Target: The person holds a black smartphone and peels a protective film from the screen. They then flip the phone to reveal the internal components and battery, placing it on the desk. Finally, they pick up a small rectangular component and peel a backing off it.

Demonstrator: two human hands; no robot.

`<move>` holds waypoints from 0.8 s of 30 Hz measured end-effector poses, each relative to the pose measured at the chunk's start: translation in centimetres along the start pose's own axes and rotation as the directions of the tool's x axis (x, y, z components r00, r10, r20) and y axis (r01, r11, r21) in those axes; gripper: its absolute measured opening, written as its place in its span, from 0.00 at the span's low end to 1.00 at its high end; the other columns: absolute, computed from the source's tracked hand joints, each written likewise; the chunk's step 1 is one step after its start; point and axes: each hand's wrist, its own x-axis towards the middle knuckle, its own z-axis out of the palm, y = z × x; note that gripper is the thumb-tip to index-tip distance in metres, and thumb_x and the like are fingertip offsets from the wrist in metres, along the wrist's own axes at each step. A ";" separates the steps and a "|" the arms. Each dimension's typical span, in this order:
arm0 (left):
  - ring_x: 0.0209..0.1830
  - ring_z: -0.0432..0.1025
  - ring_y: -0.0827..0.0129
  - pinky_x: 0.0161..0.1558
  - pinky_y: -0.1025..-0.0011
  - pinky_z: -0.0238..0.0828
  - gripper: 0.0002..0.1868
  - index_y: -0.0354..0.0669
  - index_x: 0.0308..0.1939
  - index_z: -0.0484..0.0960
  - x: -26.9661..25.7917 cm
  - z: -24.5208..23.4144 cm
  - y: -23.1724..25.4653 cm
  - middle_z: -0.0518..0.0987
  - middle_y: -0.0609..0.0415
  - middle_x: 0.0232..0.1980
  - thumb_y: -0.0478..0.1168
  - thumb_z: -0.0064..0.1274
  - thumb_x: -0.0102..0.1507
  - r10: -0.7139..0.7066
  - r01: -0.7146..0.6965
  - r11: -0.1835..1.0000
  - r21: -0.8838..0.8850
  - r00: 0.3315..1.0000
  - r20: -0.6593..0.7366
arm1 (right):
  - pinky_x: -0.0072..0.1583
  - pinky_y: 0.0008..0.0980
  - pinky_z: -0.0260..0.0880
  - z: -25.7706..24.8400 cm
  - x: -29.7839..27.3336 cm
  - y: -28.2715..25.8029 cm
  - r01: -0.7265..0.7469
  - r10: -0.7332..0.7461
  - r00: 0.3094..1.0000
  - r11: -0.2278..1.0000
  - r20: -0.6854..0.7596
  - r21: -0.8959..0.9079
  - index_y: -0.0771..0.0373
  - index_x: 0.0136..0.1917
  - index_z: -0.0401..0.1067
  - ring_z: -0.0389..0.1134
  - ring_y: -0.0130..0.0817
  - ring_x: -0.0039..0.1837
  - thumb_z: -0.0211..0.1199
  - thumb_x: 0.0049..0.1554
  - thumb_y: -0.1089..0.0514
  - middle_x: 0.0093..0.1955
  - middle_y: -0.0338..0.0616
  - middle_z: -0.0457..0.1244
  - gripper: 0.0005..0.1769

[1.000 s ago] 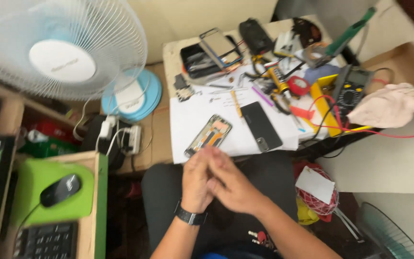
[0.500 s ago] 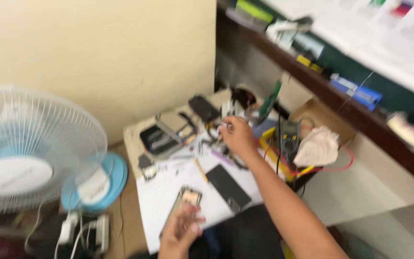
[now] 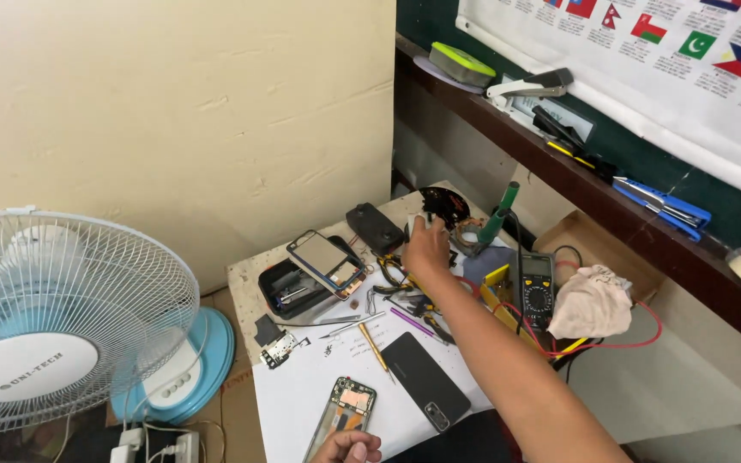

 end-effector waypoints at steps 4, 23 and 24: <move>0.46 0.97 0.61 0.51 0.70 0.88 0.17 0.37 0.52 1.00 -0.8 0.6 1.6 1.04 0.44 0.46 0.45 0.68 0.68 -0.005 0.008 0.999 0.050 0.998 -0.059 | 0.67 0.55 0.74 0.2 0.4 0.5 0.013 -0.011 0.998 0.999 -0.055 0.043 0.54 0.93 0.50 0.60 0.68 0.74 0.72 0.65 0.63 0.85 0.63 0.45 0.51; 0.77 0.76 0.54 0.63 0.51 0.83 0.49 0.41 0.89 0.68 -12.6 5.9 5.8 0.79 0.44 0.82 0.73 0.28 0.77 0.290 -0.213 0.659 -0.721 0.957 -0.018 | 0.86 0.54 0.64 0.1 -41.2 6.6 0.657 -0.699 0.705 0.581 -0.118 0.481 0.67 0.89 0.58 0.61 0.57 0.88 0.80 0.60 0.52 0.86 0.60 0.58 0.53; 0.75 0.77 0.53 0.56 0.50 0.88 0.49 0.45 0.91 0.67 -13.1 5.5 5.1 0.80 0.46 0.81 0.74 0.31 0.77 0.243 -0.145 0.680 -0.719 0.970 0.034 | 0.86 0.52 0.63 0.0 -41.4 7.1 0.625 -0.701 0.713 0.617 -0.028 0.478 0.67 0.90 0.57 0.60 0.55 0.88 0.86 0.55 0.49 0.86 0.59 0.58 0.61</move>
